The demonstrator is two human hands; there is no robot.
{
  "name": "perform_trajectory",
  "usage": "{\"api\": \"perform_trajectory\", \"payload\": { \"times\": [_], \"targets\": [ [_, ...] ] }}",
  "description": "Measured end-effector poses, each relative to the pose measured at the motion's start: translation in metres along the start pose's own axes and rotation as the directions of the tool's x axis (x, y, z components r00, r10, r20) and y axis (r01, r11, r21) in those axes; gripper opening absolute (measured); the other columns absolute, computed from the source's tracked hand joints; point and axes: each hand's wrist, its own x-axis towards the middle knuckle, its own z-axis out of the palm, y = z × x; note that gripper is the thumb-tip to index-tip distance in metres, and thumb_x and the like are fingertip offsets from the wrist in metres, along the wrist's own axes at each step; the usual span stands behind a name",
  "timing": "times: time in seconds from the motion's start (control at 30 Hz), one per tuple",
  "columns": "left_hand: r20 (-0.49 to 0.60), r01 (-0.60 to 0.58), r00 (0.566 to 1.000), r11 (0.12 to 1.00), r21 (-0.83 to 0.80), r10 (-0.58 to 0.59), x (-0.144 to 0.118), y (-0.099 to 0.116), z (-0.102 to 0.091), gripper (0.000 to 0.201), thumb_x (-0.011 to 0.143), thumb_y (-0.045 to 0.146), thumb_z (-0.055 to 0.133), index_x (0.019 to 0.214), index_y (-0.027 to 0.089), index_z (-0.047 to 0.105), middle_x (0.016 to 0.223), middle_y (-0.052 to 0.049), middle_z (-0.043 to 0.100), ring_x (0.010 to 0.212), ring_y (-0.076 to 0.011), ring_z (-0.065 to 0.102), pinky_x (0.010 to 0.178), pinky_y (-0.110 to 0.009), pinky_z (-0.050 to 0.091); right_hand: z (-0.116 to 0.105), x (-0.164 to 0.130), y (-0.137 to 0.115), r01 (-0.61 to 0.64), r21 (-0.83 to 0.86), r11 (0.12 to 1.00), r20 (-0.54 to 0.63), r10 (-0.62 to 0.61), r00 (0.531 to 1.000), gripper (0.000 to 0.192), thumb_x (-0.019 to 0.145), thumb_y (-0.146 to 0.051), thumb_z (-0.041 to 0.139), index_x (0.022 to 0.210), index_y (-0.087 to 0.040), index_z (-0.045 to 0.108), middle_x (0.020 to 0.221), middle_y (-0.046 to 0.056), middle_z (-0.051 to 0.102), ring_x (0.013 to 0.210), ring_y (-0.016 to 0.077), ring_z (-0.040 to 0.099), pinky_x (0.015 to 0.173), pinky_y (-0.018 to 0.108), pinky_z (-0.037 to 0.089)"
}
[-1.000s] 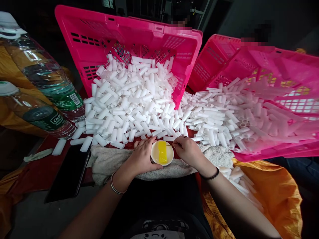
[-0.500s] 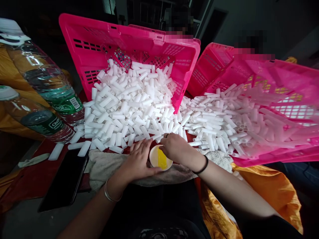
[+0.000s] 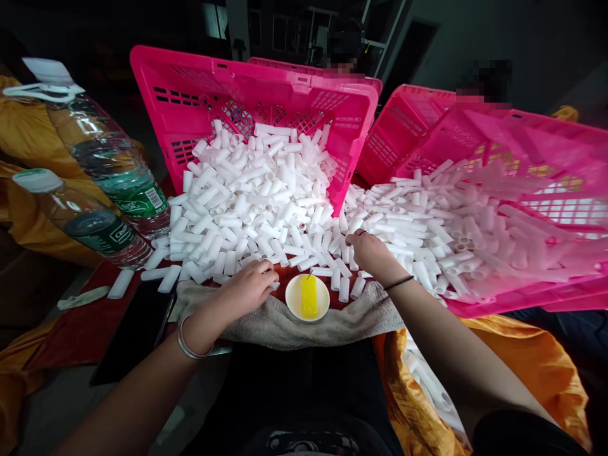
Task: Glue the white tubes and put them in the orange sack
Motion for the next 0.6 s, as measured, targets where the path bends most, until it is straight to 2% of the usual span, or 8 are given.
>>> {"api": "perform_trajectory", "payload": {
  "times": [0.1, 0.2, 0.3, 0.37, 0.4, 0.47, 0.53, 0.6],
  "targets": [
    [0.082, -0.001, 0.997, 1.0, 0.011, 0.0, 0.003, 0.001, 0.0, 0.022, 0.091, 0.015, 0.049, 0.104, 0.018, 0.066, 0.104, -0.008, 0.056, 0.1, -0.0239, 0.055, 0.089, -0.038, 0.048, 0.007, 0.003, 0.005, 0.155, 0.006, 0.988, 0.021, -0.155, 0.988, 0.033, 0.087, -0.004, 0.047, 0.105, -0.017, 0.07, 0.11, 0.014, 0.065, 0.09, 0.024, 0.067, 0.077, 0.03, 0.049],
    [0.104, 0.032, 0.994, 0.999, 0.019, -0.034, 0.008, 0.003, -0.005, 0.014, 0.087, 0.015, 0.052, 0.091, 0.018, 0.065, 0.097, -0.006, 0.054, 0.094, -0.0236, 0.056, 0.084, -0.037, 0.049, 0.011, 0.006, 0.013, 0.245, -0.01, 0.969, 0.004, -0.245, 0.969, 0.032, 0.091, -0.008, 0.045, 0.108, -0.015, 0.071, 0.122, 0.018, 0.061, 0.105, 0.0286, 0.063, 0.087, 0.037, 0.049],
    [-0.011, 0.116, 0.993, 0.986, -0.123, -0.118, 0.001, 0.009, -0.014, 0.009, 0.085, 0.02, 0.054, 0.092, 0.019, 0.059, 0.097, -0.005, 0.056, 0.087, -0.0208, 0.057, 0.077, -0.034, 0.049, 0.014, -0.005, 0.026, 0.262, 0.055, 0.963, -0.155, -0.251, 0.955, 0.034, 0.094, -0.012, 0.043, 0.122, -0.013, 0.064, 0.141, 0.021, 0.051, 0.121, 0.0328, 0.054, 0.099, 0.045, 0.046],
    [-0.075, 0.19, 0.973, 0.946, -0.264, -0.216, -0.011, 0.014, -0.018, 0.01, 0.086, 0.024, 0.054, 0.095, 0.02, 0.055, 0.095, -0.003, 0.058, 0.082, -0.0189, 0.059, 0.072, -0.031, 0.05, 0.016, -0.023, 0.031, 0.237, 0.246, 0.94, -0.309, -0.155, 0.938, 0.036, 0.096, -0.019, 0.044, 0.129, -0.011, 0.056, 0.13, 0.021, 0.059, 0.111, 0.0308, 0.06, 0.093, 0.045, 0.05],
    [-0.075, 0.213, 0.966, 0.927, -0.307, -0.247, -0.018, 0.017, -0.017, 0.012, 0.086, 0.024, 0.054, 0.097, 0.02, 0.055, 0.095, -0.003, 0.059, 0.082, -0.0187, 0.059, 0.071, -0.031, 0.05, 0.018, -0.034, 0.03, 0.234, 0.374, 0.897, -0.369, -0.088, 0.925, 0.037, 0.098, -0.024, 0.044, 0.131, -0.011, 0.053, 0.118, 0.019, 0.065, 0.101, 0.0284, 0.064, 0.087, 0.043, 0.053],
    [-0.03, 0.224, 0.969, 0.927, -0.3, -0.243, -0.031, 0.021, -0.013, 0.021, 0.086, 0.02, 0.052, 0.106, 0.021, 0.056, 0.103, -0.005, 0.062, 0.089, -0.0203, 0.062, 0.077, -0.033, 0.052, 0.022, -0.058, 0.022, 0.282, 0.593, 0.754, -0.432, 0.003, 0.902, 0.039, 0.101, -0.034, 0.04, 0.134, -0.015, 0.051, 0.1, 0.012, 0.069, 0.084, 0.0236, 0.066, 0.077, 0.039, 0.056],
    [0.033, 0.213, 0.977, 0.96, -0.18, -0.211, -0.037, 0.024, -0.006, 0.035, 0.082, 0.011, 0.049, 0.114, 0.02, 0.059, 0.111, -0.008, 0.062, 0.099, -0.0236, 0.062, 0.087, -0.038, 0.051, 0.026, -0.079, 0.006, 0.363, 0.695, 0.621, -0.456, -0.01, 0.89, 0.039, 0.103, -0.037, 0.037, 0.133, -0.02, 0.053, 0.1, 0.01, 0.068, 0.083, 0.0212, 0.066, 0.077, 0.038, 0.057],
    [0.071, 0.212, 0.975, 0.977, -0.03, -0.21, -0.036, 0.027, -0.002, 0.036, 0.08, 0.008, 0.05, 0.11, 0.019, 0.065, 0.108, -0.01, 0.061, 0.103, -0.0276, 0.06, 0.093, -0.044, 0.049, 0.03, -0.092, -0.015, 0.417, 0.724, 0.55, -0.454, -0.077, 0.888, 0.039, 0.103, -0.035, 0.036, 0.134, -0.021, 0.055, 0.107, 0.01, 0.067, 0.091, 0.0211, 0.067, 0.084, 0.038, 0.057]
  ]
}}
